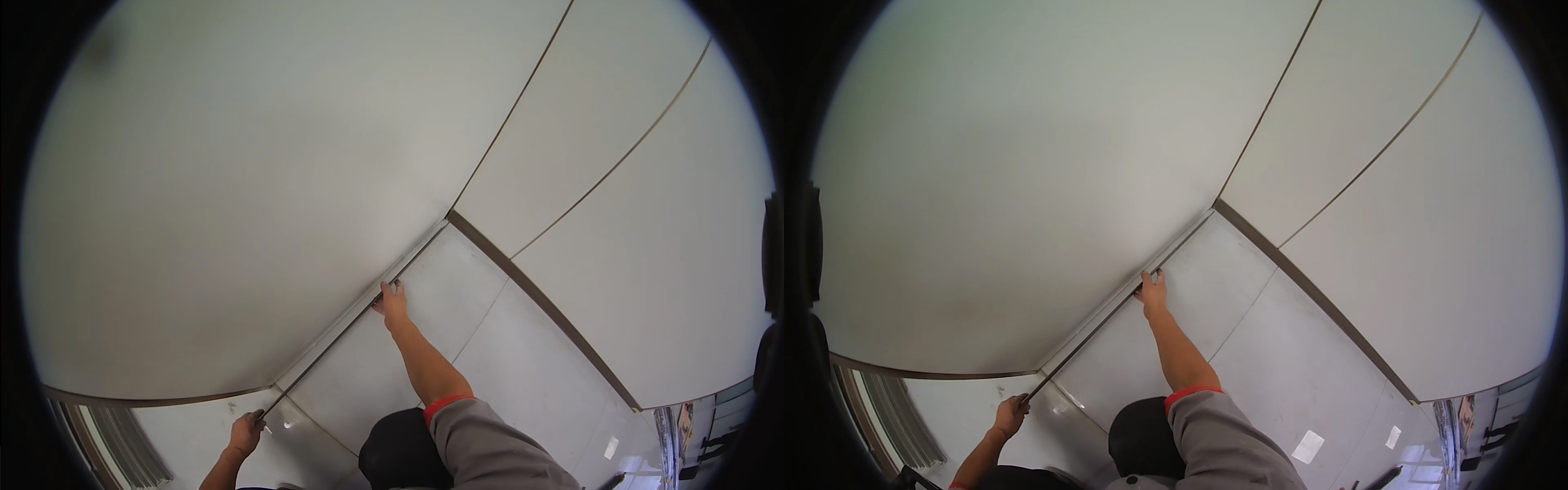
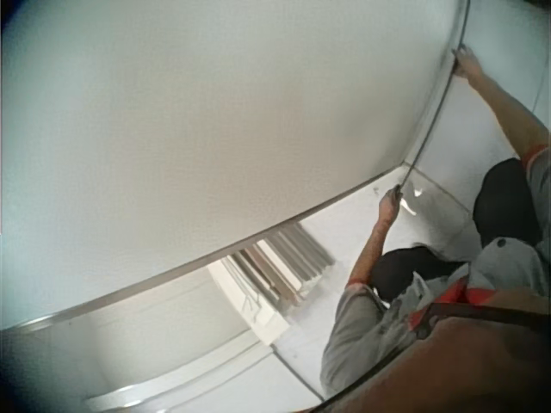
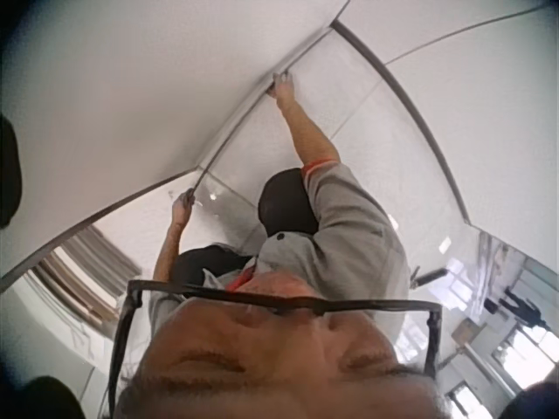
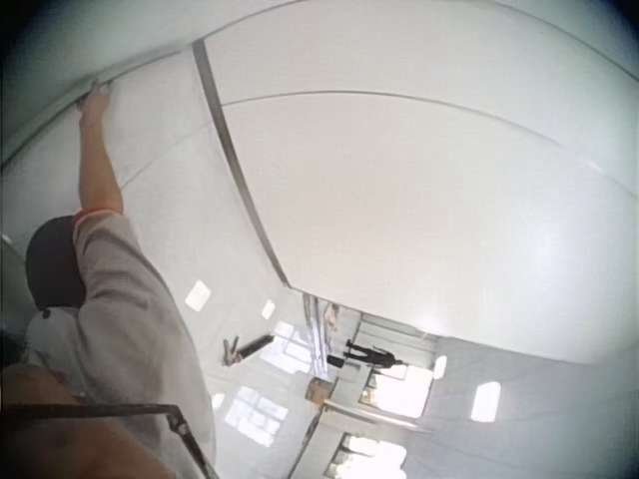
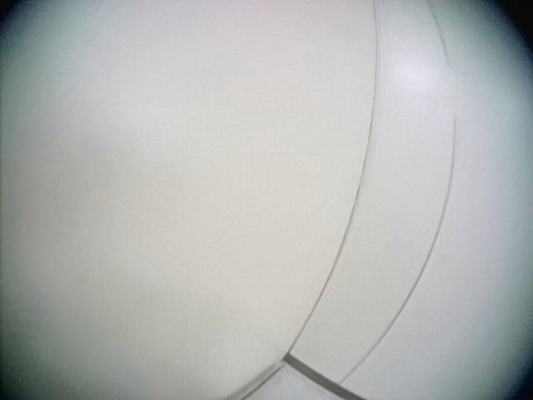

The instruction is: The person measures wall corners and trim pieces, marks them, cuts them with an angle grinder, and fits them into place along the base of the wall.

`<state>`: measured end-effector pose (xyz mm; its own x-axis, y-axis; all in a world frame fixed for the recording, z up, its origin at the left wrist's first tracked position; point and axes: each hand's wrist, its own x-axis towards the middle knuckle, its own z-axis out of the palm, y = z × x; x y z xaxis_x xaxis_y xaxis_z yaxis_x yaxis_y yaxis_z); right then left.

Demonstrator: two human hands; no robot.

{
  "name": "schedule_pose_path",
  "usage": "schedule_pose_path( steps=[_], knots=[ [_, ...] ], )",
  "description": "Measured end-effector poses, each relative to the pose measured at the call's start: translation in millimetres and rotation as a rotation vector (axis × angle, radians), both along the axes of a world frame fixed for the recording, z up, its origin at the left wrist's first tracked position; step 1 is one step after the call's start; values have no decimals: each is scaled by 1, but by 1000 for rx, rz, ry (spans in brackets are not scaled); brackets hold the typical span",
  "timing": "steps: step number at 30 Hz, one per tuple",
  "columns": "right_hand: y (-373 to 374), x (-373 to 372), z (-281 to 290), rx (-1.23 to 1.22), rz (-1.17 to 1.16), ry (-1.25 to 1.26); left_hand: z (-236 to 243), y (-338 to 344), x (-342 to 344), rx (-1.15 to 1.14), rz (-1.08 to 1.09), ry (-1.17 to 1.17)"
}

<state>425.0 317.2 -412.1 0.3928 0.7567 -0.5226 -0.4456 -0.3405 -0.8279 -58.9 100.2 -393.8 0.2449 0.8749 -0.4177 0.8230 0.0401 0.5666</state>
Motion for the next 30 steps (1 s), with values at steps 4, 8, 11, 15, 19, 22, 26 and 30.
schedule_pose_path(
  steps=[4, 8, 11, 15, 19, 22, 26, 30],
  knots=[
    [5, 0, -5, 4, 13, -53, 3, 6, 12, -169, 159, -71],
    [16, 7, -21, 35, 9, -104, -28, 16, 8, -72, 106, 13],
    [17, 13, -26, 64, 40, -138, -47, 20, 6, 42, 75, 72],
    [17, 7, -14, 76, 38, -250, -51, 28, 6, -65, 129, 88],
    [17, 8, -11, 77, 12, -286, -46, 28, 14, -58, 221, -28],
    [17, 17, -10, 37, 29, -225, -27, 28, 27, -55, 223, -43],
    [19, 18, -11, 69, -46, -236, -4, 34, 40, -98, 210, -32],
    [16, 11, -15, 70, -49, -222, -24, 16, 23, -160, 412, -236]
  ],
)
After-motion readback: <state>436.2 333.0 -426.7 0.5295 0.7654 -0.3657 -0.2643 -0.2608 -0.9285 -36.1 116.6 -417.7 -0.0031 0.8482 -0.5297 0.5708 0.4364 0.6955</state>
